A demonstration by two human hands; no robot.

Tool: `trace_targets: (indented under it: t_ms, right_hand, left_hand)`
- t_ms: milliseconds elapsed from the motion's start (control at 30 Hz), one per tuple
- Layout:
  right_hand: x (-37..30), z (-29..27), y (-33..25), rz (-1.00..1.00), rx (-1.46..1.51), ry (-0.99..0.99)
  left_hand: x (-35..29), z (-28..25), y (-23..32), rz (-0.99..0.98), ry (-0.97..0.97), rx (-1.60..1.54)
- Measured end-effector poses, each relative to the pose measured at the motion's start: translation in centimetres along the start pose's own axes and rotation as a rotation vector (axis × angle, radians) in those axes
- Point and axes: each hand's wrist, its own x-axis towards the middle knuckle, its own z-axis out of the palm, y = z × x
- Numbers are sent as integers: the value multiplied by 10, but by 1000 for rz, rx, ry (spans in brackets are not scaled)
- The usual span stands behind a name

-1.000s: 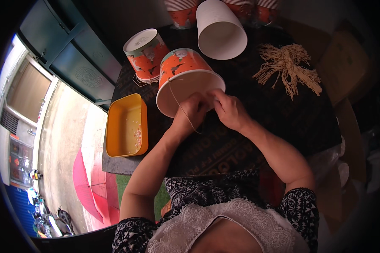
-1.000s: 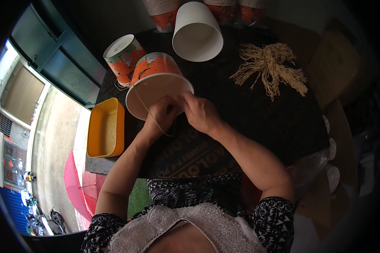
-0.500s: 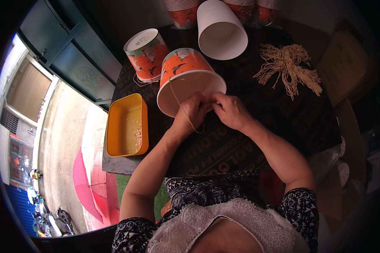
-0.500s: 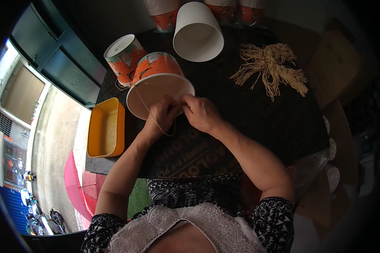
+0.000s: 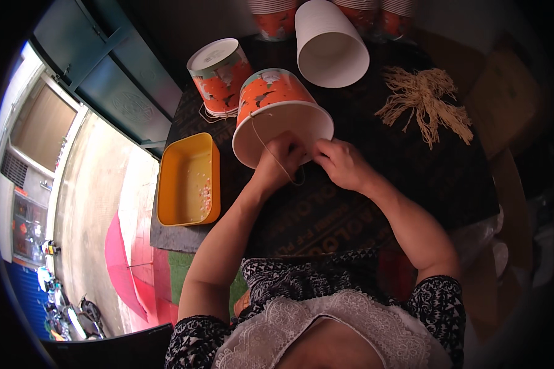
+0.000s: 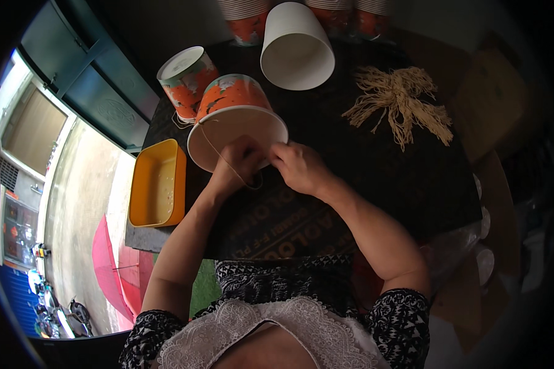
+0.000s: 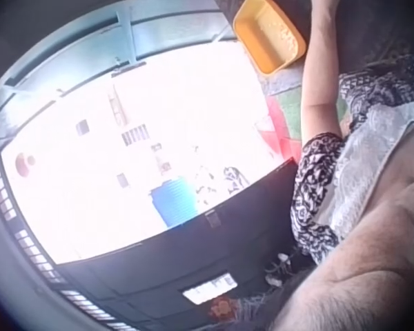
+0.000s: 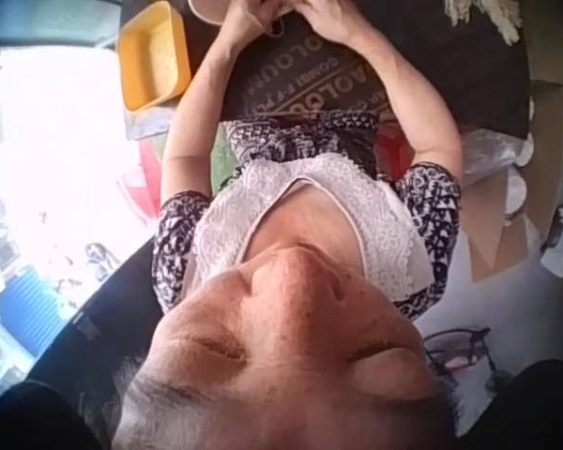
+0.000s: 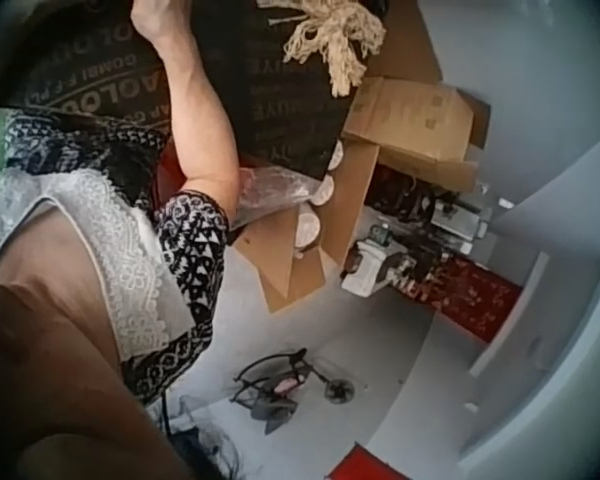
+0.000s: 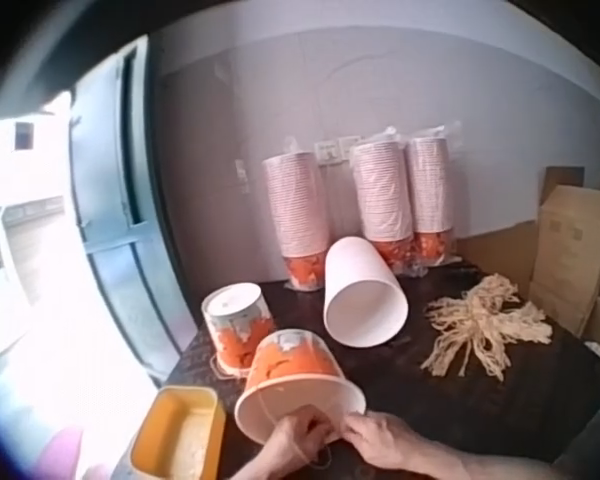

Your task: Attaching strings/handles to decorative paper buckets for assembly.

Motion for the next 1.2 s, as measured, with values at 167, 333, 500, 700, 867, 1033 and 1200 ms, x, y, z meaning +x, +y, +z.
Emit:
trace_targets:
  t_ms: [167,333,500,700,867,1033,1200]
  right_hand:
    - [-5,6,4,-134,-230,-36]
    - [-5,6,1,-125,-288,-37]
    - [-5,7,3,-117,-311,-38]
    - [-4,3,4,-113,-298,-59]
    - [-2,5,2,-88,-286,-83]
    - [-3,5,-1,-106,-278,-45]
    - [-2,6,10,-50,-211,-23]
  left_hand:
    - [3,4,-9,74,135,90]
    - [3,-1,5,86,168,193]
    - [1,-18,10,-57,-9,69]
    - [1,-22,30,-319,-191,-236]
    - [2,-19,25,-264,-174,-204]
    - [2,-11,18,-25,-100,-114]
    - [2,-12,23,-184,-209,-60]
